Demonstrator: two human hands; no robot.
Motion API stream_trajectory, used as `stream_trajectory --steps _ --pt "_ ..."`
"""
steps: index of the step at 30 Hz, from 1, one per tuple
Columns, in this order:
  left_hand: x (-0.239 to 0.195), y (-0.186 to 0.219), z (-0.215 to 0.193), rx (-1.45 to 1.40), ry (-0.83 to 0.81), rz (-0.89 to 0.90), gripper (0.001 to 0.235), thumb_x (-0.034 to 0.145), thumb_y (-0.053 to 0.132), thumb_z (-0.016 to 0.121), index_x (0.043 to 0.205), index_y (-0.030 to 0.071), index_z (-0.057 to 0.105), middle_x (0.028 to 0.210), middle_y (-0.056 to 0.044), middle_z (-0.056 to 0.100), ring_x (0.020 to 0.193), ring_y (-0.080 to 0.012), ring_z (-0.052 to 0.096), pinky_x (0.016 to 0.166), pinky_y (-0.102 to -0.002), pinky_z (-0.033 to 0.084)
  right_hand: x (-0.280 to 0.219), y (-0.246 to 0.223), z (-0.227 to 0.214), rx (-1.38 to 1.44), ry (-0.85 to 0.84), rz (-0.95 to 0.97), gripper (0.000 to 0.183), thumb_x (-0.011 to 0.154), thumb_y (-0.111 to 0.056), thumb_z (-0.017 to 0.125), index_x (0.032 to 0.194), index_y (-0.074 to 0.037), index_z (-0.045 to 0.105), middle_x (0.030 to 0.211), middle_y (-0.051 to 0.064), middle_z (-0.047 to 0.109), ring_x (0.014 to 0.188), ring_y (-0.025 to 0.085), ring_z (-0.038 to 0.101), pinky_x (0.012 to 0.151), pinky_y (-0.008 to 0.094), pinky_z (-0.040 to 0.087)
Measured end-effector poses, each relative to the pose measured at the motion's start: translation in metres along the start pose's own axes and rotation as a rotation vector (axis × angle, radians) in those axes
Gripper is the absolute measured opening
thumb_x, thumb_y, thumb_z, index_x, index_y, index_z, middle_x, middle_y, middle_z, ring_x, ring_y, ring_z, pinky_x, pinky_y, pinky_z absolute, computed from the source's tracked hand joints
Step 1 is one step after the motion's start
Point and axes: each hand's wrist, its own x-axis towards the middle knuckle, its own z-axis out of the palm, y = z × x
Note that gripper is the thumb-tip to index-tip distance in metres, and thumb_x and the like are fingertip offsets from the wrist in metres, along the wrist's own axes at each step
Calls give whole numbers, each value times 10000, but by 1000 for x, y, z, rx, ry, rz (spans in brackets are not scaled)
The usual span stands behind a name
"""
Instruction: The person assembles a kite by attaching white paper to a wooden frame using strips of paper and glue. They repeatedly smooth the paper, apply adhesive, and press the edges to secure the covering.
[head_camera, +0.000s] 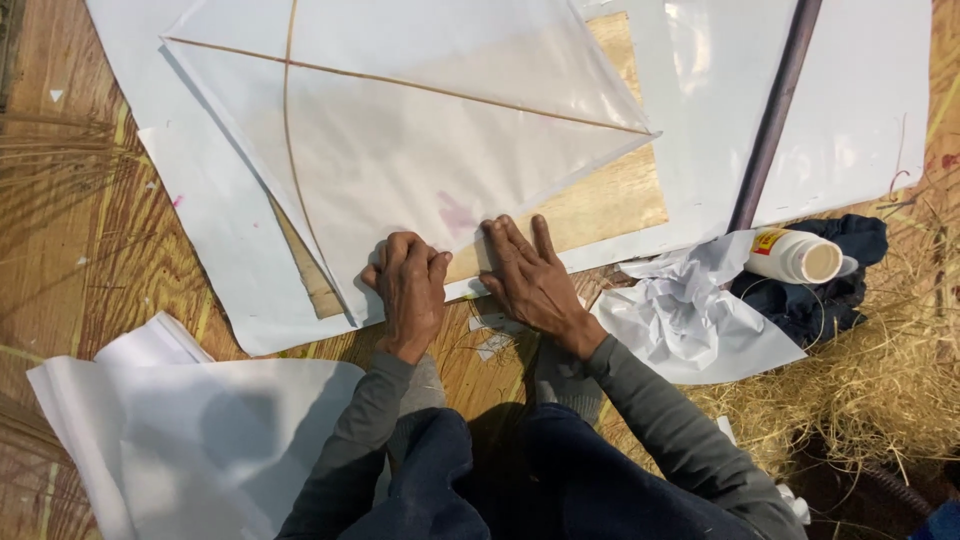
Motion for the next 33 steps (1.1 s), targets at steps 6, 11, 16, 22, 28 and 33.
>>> stream_trajectory --steps 6,11,16,22,28,33 --pt "-2 -3 3 -10 -21 -12 220 1038 287 656 900 125 599 1054 -12 483 1014 -293 537 939 -537 291 11 70 -48 -114 -23 98 694 1047 -353 567 1543 95 384 1501 296 538 1379 401 538 1231 629 172" --pt "0 -9 10 35 -1 31 202 1027 268 666 904 127 589 1039 -16 478 991 -282 528 942 -525 296 -6 140 -55 -241 -19 293 813 1112 -555 266 1572 112 333 1562 262 500 1467 376 433 1259 542 34" --pt "10 -7 11 42 24 48 206 1012 247 691 895 117 583 1029 -16 479 977 -290 522 937 -521 301 -4 137 -66 -303 12 274 757 1124 -511 359 1590 85 353 1605 178 501 1511 315 394 1261 519 36" --pt "31 7 12 31 12 106 199 1001 236 703 899 110 588 1039 -22 472 997 -306 510 924 -514 294 -2 136 -69 -331 -12 354 796 1136 -519 288 1608 121 260 1626 235 471 1514 376 391 1239 543 -40" --pt "47 10 29 35 15 144 208 1008 263 685 908 108 588 1036 -29 476 997 -285 507 951 -525 282 15 83 -59 -145 -90 391 872 1077 -622 102 1622 40 260 1591 268 457 1502 391 359 1229 579 -85" --pt "57 18 27 -9 2 151 231 1011 265 684 901 93 576 1009 -19 451 967 -302 489 959 -514 265 12 56 -24 -101 -121 103 670 1087 -509 339 1640 -132 335 1561 100 533 1526 267 334 1265 554 -79"
